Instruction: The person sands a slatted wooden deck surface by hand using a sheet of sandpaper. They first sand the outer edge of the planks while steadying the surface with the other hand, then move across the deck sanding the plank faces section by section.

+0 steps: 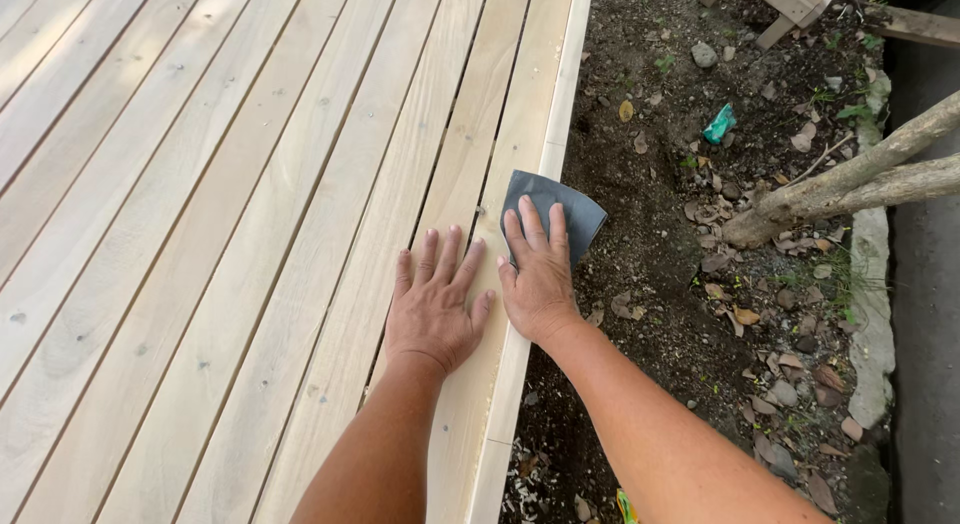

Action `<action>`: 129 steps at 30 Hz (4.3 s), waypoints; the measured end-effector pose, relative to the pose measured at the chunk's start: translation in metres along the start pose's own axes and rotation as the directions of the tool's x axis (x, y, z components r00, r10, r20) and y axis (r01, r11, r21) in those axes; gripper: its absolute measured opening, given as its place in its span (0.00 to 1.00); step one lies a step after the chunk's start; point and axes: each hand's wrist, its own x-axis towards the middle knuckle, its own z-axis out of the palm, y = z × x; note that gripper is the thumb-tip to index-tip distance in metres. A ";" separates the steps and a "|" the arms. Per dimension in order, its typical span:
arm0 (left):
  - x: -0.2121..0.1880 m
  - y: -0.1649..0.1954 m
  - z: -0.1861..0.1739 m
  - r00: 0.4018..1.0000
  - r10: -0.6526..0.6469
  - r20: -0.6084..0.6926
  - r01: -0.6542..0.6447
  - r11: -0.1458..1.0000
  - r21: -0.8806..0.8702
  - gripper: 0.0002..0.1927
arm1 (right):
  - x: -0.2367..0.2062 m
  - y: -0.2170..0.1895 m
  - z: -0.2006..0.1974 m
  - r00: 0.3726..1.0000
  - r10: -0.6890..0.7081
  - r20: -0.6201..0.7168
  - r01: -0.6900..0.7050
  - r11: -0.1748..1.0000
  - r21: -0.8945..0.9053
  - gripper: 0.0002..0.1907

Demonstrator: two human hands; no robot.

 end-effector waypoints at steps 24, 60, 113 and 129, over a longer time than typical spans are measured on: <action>0.441 0.006 -0.044 0.996 0.044 0.071 -0.044 0.999 0.002 0.38 | 0.412 0.179 -0.014 1.000 0.008 0.020 -0.007 0.999 -0.048 0.33; 0.963 0.000 -0.058 0.977 -0.011 -0.215 -0.006 0.997 -0.081 0.37 | 1.015 0.433 -0.060 0.999 -0.017 0.046 0.022 0.994 -0.103 0.33; 0.945 0.001 -0.062 0.991 -0.107 -0.075 0.083 0.961 -0.265 0.34 | 0.876 0.342 -0.071 0.993 0.102 0.063 -0.110 0.983 0.145 0.33; 0.890 -0.047 -0.190 0.889 -0.435 -0.144 -0.048 0.225 -0.973 0.38 | 0.826 0.291 -0.064 0.836 0.342 0.430 -0.334 -0.303 0.892 0.32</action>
